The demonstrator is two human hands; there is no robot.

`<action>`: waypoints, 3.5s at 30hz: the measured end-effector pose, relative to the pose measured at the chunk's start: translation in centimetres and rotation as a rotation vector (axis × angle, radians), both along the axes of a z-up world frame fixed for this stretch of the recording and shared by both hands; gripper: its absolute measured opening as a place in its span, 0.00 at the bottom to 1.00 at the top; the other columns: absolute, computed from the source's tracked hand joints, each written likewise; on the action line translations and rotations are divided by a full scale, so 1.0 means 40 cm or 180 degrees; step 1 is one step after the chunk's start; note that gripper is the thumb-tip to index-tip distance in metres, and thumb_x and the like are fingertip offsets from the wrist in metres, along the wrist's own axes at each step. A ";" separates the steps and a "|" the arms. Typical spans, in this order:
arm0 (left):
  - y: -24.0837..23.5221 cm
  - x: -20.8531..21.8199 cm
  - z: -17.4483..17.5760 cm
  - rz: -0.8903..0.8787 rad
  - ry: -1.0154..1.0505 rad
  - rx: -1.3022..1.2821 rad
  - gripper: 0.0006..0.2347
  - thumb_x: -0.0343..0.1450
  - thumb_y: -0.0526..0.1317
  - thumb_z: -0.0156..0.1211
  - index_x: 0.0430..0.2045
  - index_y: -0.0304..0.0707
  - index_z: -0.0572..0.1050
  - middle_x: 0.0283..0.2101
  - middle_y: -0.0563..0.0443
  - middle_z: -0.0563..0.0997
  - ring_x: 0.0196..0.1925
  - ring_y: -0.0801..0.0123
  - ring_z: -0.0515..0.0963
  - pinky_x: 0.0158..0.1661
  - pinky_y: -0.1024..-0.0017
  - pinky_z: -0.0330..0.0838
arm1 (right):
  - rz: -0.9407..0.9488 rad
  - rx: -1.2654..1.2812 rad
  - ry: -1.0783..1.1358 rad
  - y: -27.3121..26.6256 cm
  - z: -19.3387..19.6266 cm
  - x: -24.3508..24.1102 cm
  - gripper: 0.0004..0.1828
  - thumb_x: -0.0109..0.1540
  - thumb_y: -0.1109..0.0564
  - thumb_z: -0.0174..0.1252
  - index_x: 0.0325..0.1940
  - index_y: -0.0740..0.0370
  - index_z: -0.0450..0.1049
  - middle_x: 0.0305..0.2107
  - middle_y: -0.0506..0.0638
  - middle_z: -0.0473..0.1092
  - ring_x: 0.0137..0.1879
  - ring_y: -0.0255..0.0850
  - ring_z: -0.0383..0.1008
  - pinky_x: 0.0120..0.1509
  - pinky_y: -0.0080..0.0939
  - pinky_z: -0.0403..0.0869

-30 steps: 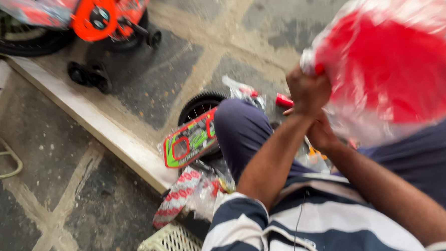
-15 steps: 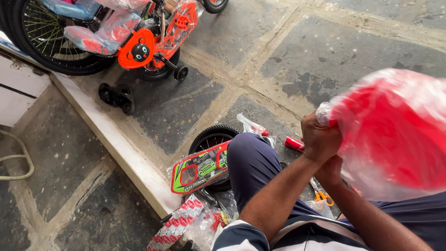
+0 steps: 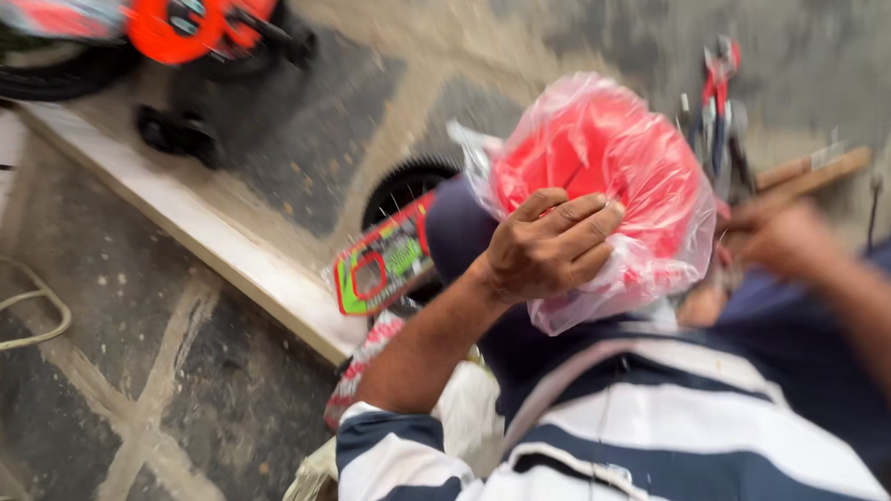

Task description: The person sits on the floor and uses pliers to manipulate a red plastic bicycle part. They then use scissors to cut open a plastic bag containing a red basket and other components. The person removes a metal bracket from the bag and continues to handle the basket and parts.

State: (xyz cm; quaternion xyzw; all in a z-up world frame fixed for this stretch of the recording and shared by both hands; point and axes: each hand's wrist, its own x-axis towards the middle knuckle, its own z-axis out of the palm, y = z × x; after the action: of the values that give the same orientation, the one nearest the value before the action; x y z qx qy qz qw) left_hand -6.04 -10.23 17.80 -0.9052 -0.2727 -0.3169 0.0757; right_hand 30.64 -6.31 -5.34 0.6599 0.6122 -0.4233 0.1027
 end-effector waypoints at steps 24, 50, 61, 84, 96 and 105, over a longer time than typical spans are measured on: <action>-0.046 0.127 -0.152 -0.0485 -0.0290 -0.0179 0.10 0.73 0.35 0.62 0.25 0.47 0.67 0.44 0.54 0.80 0.55 0.66 0.82 0.58 0.66 0.67 | -0.2074 0.1639 0.4473 0.000 0.337 0.064 0.08 0.71 0.72 0.47 0.42 0.67 0.70 0.45 0.56 0.73 0.42 0.35 0.74 0.55 0.31 0.77; -0.062 0.171 -0.109 -0.1234 0.0335 0.0423 0.06 0.77 0.43 0.58 0.32 0.48 0.70 0.47 0.54 0.77 0.57 0.67 0.76 0.59 0.68 0.67 | 0.1906 0.2447 0.0536 0.214 0.459 -0.210 0.14 0.66 0.46 0.61 0.44 0.58 0.82 0.34 0.54 0.76 0.43 0.52 0.78 0.50 0.53 0.75; -0.050 0.197 -0.106 -0.1123 -0.0107 0.0362 0.09 0.79 0.46 0.55 0.31 0.47 0.66 0.46 0.47 0.78 0.54 0.57 0.79 0.57 0.60 0.75 | 0.1666 0.3589 0.1051 0.199 0.432 -0.272 0.16 0.70 0.44 0.67 0.39 0.60 0.81 0.33 0.51 0.75 0.39 0.46 0.77 0.45 0.48 0.76; -0.017 0.196 -0.124 -0.0915 -0.0558 0.0021 0.10 0.74 0.34 0.59 0.29 0.44 0.63 0.48 0.46 0.80 0.50 0.61 0.83 0.52 0.65 0.79 | 0.0514 0.2586 0.0443 0.033 0.569 0.125 0.08 0.61 0.62 0.68 0.43 0.69 0.82 0.45 0.60 0.76 0.43 0.49 0.79 0.47 0.42 0.77; -0.001 0.206 -0.130 -0.1002 -0.0627 -0.0025 0.10 0.74 0.33 0.63 0.29 0.42 0.65 0.45 0.46 0.78 0.50 0.59 0.82 0.54 0.63 0.79 | 0.1246 0.3021 0.1446 -0.023 0.592 0.107 0.12 0.61 0.62 0.68 0.45 0.68 0.75 0.44 0.59 0.74 0.46 0.45 0.80 0.54 0.38 0.79; 0.004 0.211 -0.120 -0.1074 -0.0526 0.0021 0.09 0.74 0.35 0.64 0.30 0.44 0.67 0.45 0.47 0.77 0.51 0.60 0.82 0.54 0.64 0.79 | 0.1089 0.3312 0.1108 -0.043 0.717 -0.081 0.06 0.65 0.67 0.70 0.44 0.73 0.80 0.38 0.61 0.76 0.41 0.45 0.81 0.49 0.39 0.80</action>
State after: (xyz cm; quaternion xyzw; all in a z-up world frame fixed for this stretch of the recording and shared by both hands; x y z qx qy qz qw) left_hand 2.39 -10.06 13.00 -0.9088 -0.1212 -0.3992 0.0018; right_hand 27.40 -8.04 23.35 0.4357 0.8458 -0.1461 -0.2708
